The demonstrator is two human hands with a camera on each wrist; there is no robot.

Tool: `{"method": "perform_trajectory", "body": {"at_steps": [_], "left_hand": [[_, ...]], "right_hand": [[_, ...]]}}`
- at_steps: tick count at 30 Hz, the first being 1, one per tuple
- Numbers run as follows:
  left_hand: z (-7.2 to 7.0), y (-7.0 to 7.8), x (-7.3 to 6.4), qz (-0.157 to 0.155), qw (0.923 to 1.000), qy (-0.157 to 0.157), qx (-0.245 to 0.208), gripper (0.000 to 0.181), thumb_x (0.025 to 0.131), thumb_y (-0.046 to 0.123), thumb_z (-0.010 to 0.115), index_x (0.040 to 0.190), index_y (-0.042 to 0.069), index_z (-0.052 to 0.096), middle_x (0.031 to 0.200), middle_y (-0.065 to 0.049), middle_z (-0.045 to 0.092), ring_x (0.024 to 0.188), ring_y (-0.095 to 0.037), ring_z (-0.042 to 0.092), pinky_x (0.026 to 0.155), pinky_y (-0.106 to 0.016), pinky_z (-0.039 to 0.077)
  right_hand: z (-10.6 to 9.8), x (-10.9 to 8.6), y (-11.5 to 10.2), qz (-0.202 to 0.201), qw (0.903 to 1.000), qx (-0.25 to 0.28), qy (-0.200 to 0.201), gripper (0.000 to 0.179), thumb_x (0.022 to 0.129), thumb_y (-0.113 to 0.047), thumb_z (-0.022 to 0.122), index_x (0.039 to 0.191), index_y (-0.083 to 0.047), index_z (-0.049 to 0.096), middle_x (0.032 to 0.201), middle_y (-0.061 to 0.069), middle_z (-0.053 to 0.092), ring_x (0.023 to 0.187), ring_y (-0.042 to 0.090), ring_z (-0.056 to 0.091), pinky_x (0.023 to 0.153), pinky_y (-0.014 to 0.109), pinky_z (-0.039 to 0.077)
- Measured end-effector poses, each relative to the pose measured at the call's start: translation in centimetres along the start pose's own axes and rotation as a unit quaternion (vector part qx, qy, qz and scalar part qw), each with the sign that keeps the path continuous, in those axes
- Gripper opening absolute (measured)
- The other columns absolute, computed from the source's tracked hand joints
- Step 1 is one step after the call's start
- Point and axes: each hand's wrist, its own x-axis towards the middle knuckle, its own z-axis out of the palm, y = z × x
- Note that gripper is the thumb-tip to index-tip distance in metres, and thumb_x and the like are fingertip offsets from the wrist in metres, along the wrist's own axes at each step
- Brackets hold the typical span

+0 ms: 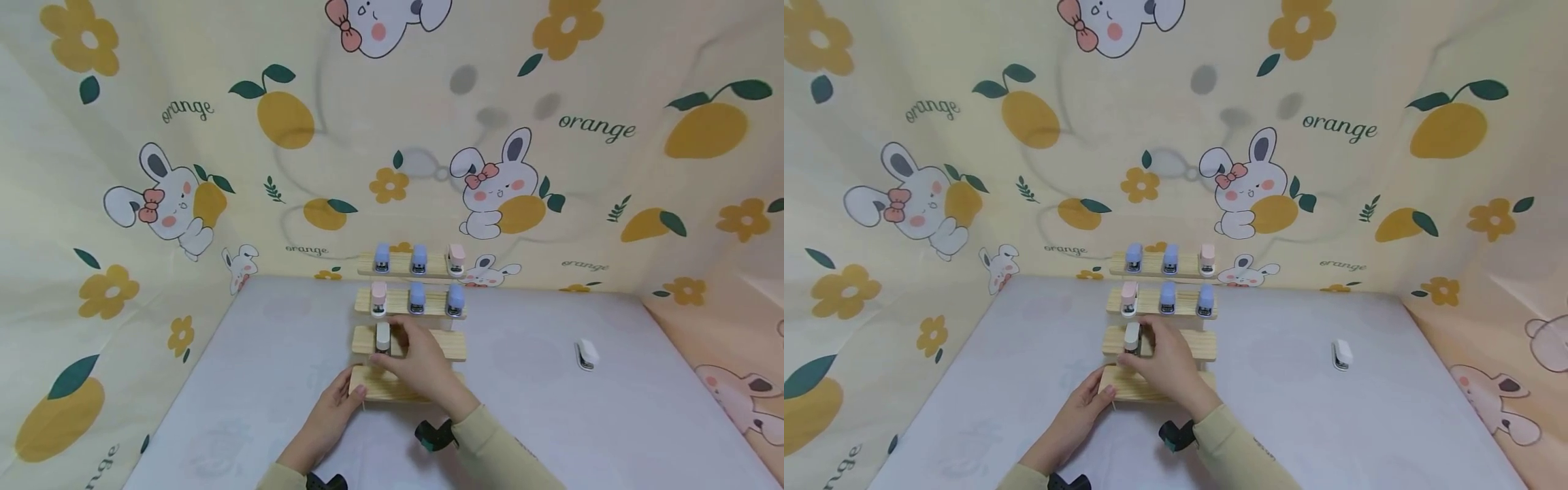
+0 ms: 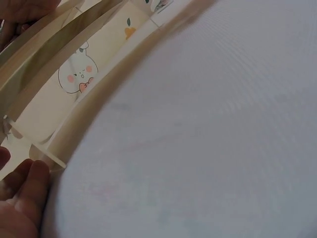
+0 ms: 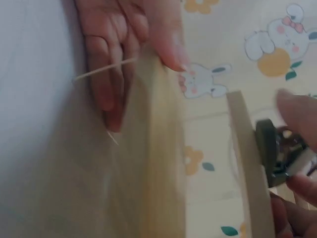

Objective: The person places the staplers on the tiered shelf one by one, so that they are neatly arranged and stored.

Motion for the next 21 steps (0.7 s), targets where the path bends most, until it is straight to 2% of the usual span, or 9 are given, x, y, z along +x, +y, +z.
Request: {"method": "perform_trajectory", "body": {"at_steps": [5, 8, 10, 13, 17, 21], "left_hand": [[-0.2, -0.1, -0.4, 0.018, 0.9988, 0.010, 0.044, 0.073, 0.096, 0.047, 0.056, 0.153, 0.014, 0.024, 0.155, -0.016, 0.028, 0.141, -0.029, 0.026, 0.114, -0.045, 0.023], [-0.9, -0.1, -0.5, 0.046, 0.9955, 0.002, 0.082, 0.071, 0.096, 0.044, 0.058, 0.151, 0.013, 0.026, 0.147, -0.019, 0.040, 0.135, -0.028, 0.038, 0.111, -0.042, 0.033], [-1.5, 0.0, -0.3, 0.060, 0.9930, -0.013, 0.101, 0.069, 0.095, 0.042, 0.060, 0.150, 0.011, 0.030, 0.140, -0.018, 0.048, 0.128, -0.026, 0.048, 0.105, -0.037, 0.041], [-2.5, 0.1, 0.2, 0.062, 0.9916, -0.048, 0.102, 0.069, 0.093, 0.040, 0.063, 0.148, 0.011, 0.033, 0.130, -0.013, 0.058, 0.115, -0.021, 0.059, 0.096, -0.031, 0.049], [-3.3, 0.1, 0.7, 0.042, 0.9910, -0.097, 0.082, 0.070, 0.092, 0.039, 0.065, 0.149, 0.014, 0.032, 0.132, -0.014, 0.056, 0.116, -0.020, 0.058, 0.097, -0.029, 0.048], [-3.2, 0.0, 1.0, 0.037, 0.9896, -0.119, 0.072, 0.067, 0.094, 0.039, 0.063, 0.149, 0.020, 0.031, 0.138, -0.013, 0.052, 0.123, -0.020, 0.053, 0.101, -0.031, 0.044]], "right_hand": [[-0.2, 0.1, 0.3, -0.008, 0.9997, -0.003, -0.022, 0.067, 0.079, -0.044, 0.079, 0.136, -0.021, 0.051, 0.112, -0.002, 0.059, 0.096, 0.016, 0.054, 0.081, 0.034, 0.048], [0.0, 0.3, 0.5, -0.002, 0.9997, -0.010, -0.021, 0.069, 0.078, -0.047, 0.079, 0.136, -0.023, 0.051, 0.110, -0.003, 0.060, 0.093, 0.015, 0.053, 0.080, 0.032, 0.047], [0.2, 0.4, 0.5, 0.002, 0.9998, -0.014, -0.017, 0.070, 0.077, -0.048, 0.079, 0.136, -0.023, 0.051, 0.114, -0.003, 0.060, 0.094, 0.014, 0.053, 0.080, 0.032, 0.048], [0.4, 0.5, 0.4, 0.004, 0.9997, -0.020, -0.012, 0.071, 0.076, -0.048, 0.079, 0.136, -0.022, 0.051, 0.121, -0.003, 0.059, 0.097, 0.013, 0.054, 0.083, 0.033, 0.048], [0.4, 0.4, 0.3, 0.006, 0.9996, -0.026, -0.007, 0.072, 0.076, -0.048, 0.079, 0.137, -0.021, 0.051, 0.126, -0.003, 0.059, 0.100, 0.012, 0.054, 0.086, 0.034, 0.048], [0.3, 0.3, 0.3, 0.006, 0.9994, -0.033, 0.004, 0.072, 0.077, -0.048, 0.079, 0.137, -0.021, 0.051, 0.126, -0.002, 0.058, 0.099, 0.014, 0.054, 0.086, 0.035, 0.048]]}}
